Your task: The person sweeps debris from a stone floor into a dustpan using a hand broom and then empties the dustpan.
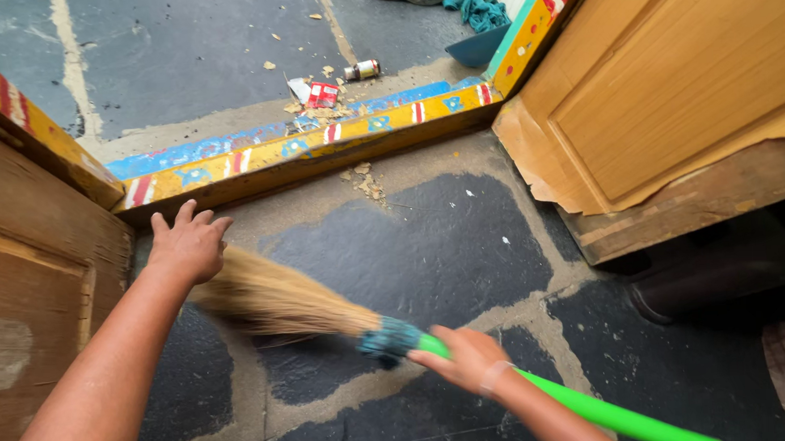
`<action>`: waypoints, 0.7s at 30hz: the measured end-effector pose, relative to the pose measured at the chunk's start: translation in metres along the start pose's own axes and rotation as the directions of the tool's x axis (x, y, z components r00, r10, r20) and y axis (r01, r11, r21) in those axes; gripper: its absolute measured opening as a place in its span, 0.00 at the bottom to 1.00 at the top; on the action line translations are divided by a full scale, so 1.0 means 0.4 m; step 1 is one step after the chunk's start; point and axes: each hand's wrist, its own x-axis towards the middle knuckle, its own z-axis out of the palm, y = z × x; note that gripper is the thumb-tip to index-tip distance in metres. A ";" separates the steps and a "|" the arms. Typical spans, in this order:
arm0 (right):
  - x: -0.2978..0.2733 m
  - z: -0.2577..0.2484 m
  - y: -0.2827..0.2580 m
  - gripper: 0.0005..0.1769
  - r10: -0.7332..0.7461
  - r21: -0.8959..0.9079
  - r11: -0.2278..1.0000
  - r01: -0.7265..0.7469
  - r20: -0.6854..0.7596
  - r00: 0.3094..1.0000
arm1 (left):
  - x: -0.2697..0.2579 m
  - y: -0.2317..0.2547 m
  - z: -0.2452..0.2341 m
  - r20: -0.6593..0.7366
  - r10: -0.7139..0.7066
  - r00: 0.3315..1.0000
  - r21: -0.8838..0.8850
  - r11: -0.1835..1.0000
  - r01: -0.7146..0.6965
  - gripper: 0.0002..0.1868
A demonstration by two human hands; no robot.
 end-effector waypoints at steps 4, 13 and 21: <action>0.102 0.030 -0.025 0.38 -0.081 -0.074 0.994 0.077 -0.053 0.995 | 0.002 0.040 -0.011 0.006 0.061 0.998 0.023 0.998 -0.061 0.30; -0.013 -0.157 0.254 0.39 0.437 0.016 0.899 -0.437 -0.075 0.897 | -0.019 0.026 -0.012 0.028 0.064 0.998 0.044 0.997 -0.065 0.28; -0.140 -0.177 0.174 0.36 0.330 0.043 0.944 -0.328 -0.072 0.941 | -0.008 0.003 -0.009 0.066 0.006 0.998 0.092 0.996 -0.012 0.31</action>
